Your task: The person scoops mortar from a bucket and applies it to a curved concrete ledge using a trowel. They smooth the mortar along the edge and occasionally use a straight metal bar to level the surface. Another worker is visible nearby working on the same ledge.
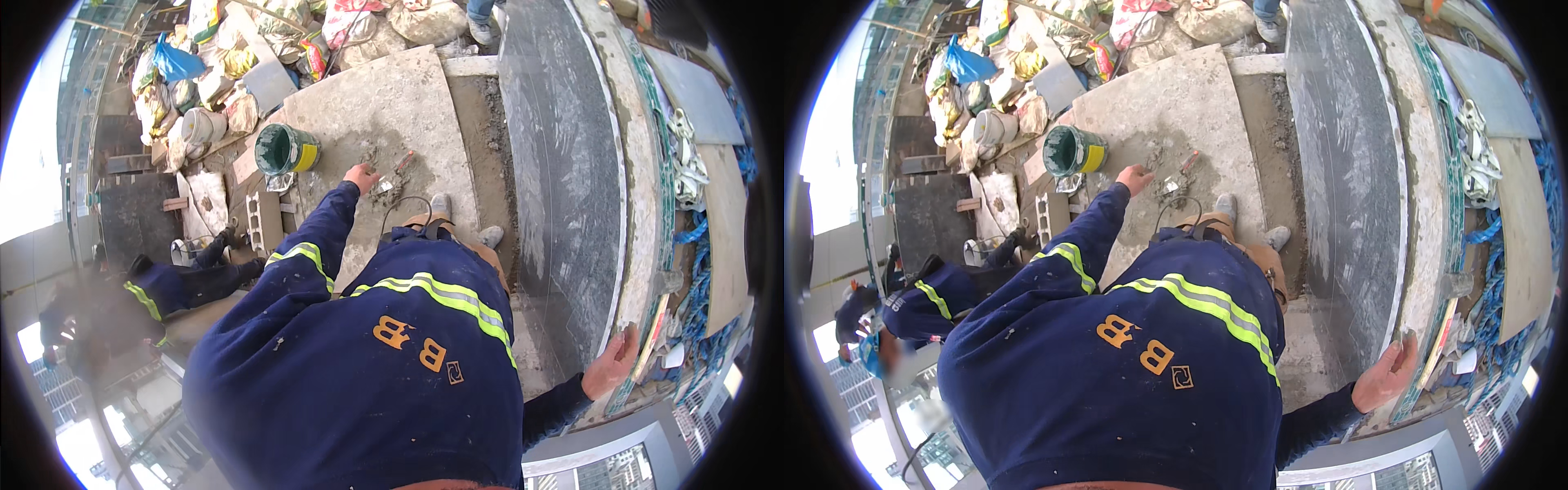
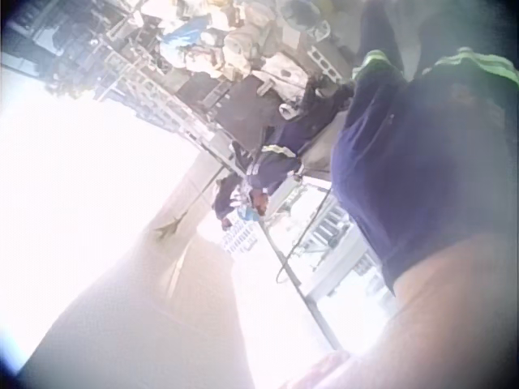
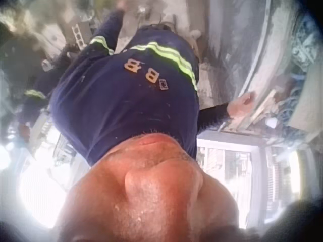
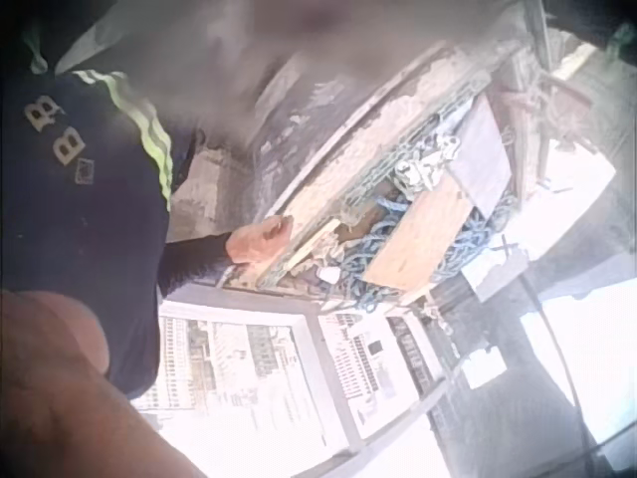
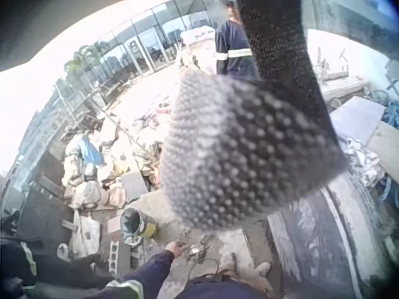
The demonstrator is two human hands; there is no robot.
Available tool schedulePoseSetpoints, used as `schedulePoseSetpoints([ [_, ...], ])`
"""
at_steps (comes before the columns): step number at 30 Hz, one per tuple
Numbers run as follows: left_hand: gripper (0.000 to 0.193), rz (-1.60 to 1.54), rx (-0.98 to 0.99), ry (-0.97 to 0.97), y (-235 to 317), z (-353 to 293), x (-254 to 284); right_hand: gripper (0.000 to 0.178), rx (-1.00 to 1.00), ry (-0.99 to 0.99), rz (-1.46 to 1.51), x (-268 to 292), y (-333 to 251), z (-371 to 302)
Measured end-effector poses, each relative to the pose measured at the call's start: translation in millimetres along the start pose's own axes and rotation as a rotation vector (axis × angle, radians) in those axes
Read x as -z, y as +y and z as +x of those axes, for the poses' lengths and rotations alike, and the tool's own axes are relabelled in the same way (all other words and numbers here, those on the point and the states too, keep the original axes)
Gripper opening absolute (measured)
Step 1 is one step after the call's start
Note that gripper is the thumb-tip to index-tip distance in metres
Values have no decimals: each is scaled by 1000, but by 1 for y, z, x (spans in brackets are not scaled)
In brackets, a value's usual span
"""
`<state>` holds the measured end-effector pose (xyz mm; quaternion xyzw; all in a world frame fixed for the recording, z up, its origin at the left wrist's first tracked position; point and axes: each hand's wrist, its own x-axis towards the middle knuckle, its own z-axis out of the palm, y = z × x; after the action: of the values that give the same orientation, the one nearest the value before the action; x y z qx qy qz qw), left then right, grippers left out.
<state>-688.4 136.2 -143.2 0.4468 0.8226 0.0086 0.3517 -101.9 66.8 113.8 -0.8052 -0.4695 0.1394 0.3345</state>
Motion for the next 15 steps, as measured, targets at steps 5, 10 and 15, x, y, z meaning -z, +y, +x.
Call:
schedulePoseSetpoints([
  [5, 50, -203, 332, 62, -127, -27, -34, 33, 249, -247, 11, -79, -77, 23],
  [10, 54, -503, 736, 59, -255, -81, -92, 33, 383, -480, 81, -159, -177, 30],
  [15, 55, -668, 889, 5, -297, -123, -115, 34, 380, -731, 111, -259, -220, 51],
])
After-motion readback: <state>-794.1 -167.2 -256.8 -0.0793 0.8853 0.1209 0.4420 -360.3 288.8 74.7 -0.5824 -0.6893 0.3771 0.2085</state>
